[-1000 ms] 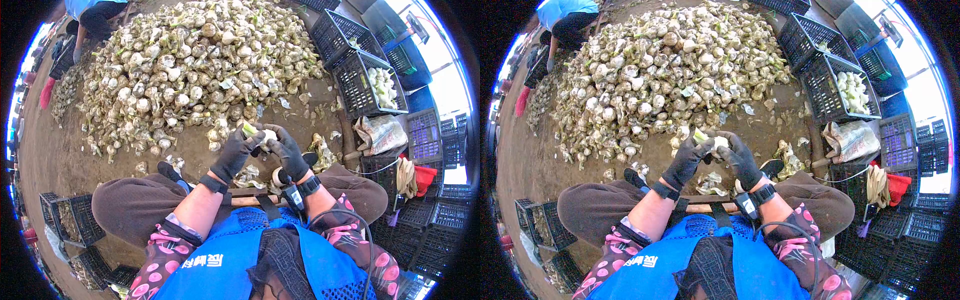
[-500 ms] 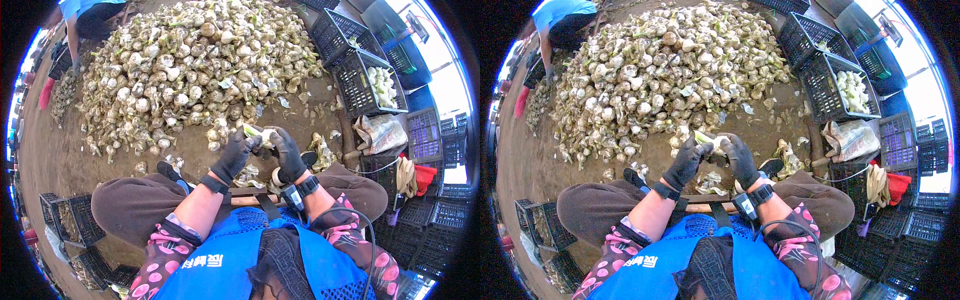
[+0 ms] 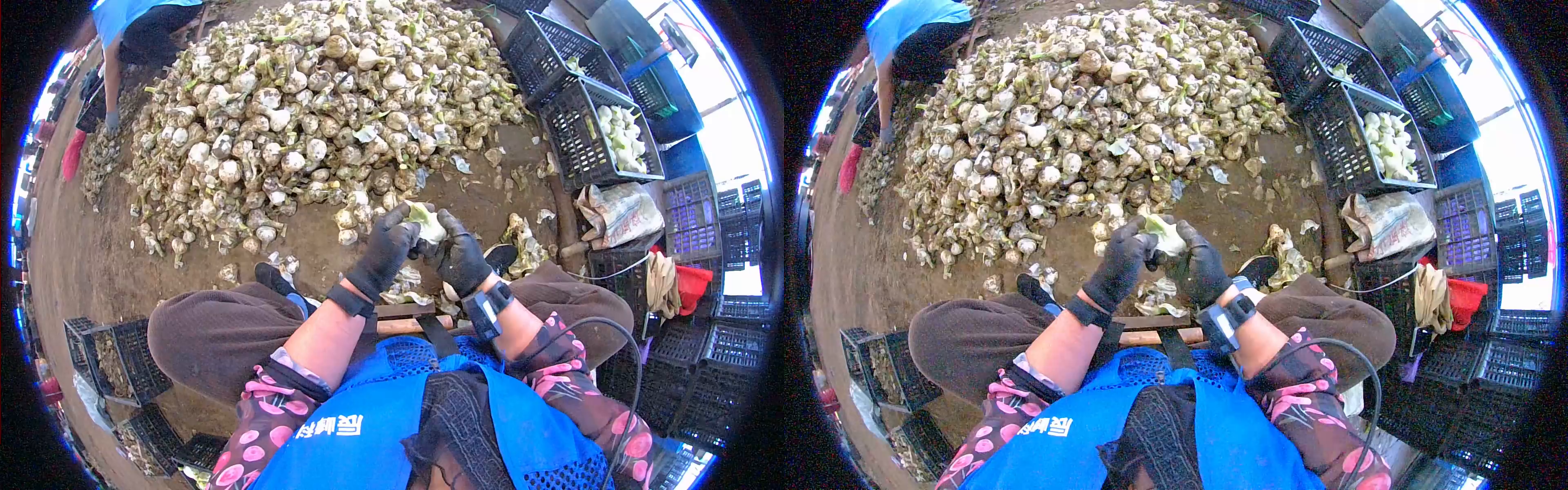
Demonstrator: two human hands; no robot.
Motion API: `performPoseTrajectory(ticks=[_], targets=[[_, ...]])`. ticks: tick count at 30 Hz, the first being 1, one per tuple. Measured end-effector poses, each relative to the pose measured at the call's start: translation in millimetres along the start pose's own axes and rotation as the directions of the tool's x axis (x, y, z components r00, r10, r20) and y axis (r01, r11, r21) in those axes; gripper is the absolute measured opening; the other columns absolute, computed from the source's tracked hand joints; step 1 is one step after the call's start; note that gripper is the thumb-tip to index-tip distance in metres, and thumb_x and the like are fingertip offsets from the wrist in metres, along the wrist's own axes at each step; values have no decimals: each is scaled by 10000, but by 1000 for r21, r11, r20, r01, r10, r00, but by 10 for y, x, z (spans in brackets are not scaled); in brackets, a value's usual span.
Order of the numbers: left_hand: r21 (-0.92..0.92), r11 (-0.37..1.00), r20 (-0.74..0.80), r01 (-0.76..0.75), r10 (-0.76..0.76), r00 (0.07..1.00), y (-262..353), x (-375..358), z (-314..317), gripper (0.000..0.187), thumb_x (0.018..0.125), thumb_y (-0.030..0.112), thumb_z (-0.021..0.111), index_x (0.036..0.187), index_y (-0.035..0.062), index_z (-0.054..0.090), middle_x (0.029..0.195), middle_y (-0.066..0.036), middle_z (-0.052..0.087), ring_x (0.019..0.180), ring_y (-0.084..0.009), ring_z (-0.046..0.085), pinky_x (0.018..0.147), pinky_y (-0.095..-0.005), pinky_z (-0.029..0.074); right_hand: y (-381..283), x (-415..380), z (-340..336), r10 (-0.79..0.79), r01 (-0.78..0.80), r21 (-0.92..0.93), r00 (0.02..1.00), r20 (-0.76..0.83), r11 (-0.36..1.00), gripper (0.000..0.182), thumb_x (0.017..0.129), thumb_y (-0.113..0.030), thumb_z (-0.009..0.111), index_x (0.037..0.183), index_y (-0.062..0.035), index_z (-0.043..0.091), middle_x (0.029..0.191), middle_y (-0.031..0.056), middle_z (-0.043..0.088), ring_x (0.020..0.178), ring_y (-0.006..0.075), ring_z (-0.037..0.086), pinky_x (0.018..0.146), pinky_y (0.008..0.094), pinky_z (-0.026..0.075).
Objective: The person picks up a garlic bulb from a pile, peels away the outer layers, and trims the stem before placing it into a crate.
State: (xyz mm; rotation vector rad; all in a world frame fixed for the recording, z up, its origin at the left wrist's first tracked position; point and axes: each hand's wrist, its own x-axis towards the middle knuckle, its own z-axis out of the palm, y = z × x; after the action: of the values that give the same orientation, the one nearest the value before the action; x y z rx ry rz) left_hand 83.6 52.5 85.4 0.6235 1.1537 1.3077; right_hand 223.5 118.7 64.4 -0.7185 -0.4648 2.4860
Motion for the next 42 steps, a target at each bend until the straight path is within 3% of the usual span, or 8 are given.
performPoseTrajectory(ticks=[7,8,11,15,19,22,33,42], targets=[[-225,974,-76,10,-28,997,-349,152,-269,223,870,134,467,952,-11,616,739,-69,637,609,-127,611,565,-268,504,-175,-106,-15,78,-78,10,996,35,997,347,963,-270,459,1209,-32,516,1150,100,593,1011,206,594,855,328,496],[256,966,-207,31,23,978,-443,202,-288,216,848,171,491,913,21,631,763,-141,655,645,-224,642,592,-345,517,-164,-147,-13,-174,253,-541,966,193,802,341,960,-251,468,1215,-28,508,1143,89,592,993,184,598,845,327,506],[907,378,124,-187,184,975,-819,198,-272,232,813,200,513,933,44,634,840,-221,646,739,-347,636,668,-430,511,-231,-151,36,-22,73,-257,981,193,964,411,944,-253,484,1272,-8,447,1205,107,555,1050,213,577,839,334,513],[927,267,183,-264,292,939,-1294,140,-444,526,754,271,636,1223,63,521,1000,-238,622,900,-412,595,776,-450,488,-327,-116,58,-99,146,-455,987,127,878,402,925,-140,519,1295,-13,426,1204,84,549,1075,196,561,893,322,482],[926,372,-1,-70,188,982,-471,156,-337,627,798,279,606,1339,49,385,1014,-194,632,793,-333,649,706,-407,522,-336,-73,-107,-223,182,-708,974,35,683,391,908,-93,520,1287,-37,442,1108,67,589,977,128,568,817,256,489],[-180,942,256,284,-234,938,-236,42,-278,622,850,173,580,1397,45,311,1126,-55,548,867,-116,593,713,-241,513,-269,-51,-116,-243,211,-789,967,81,577,395,893,-88,530,1279,-35,463,1114,67,588,983,130,558,828,265,473],[711,676,-64,-193,335,940,-363,-43,22,595,793,111,651,1319,20,389,1111,-158,576,805,-200,631,718,-326,513,-247,-130,226,-426,81,-924,870,248,-373,229,773,-256,666,724,-37,622,696,161,608,626,295,602,575,363,461],[278,942,39,-187,183,982,-262,-103,-22,569,798,29,540,1338,32,362,1141,-101,564,888,-166,597,785,-288,501,-250,-23,-28,-555,38,-985,822,127,-169,194,739,-220,625,695,-32,607,655,174,591,611,323,587,565,395,447]])
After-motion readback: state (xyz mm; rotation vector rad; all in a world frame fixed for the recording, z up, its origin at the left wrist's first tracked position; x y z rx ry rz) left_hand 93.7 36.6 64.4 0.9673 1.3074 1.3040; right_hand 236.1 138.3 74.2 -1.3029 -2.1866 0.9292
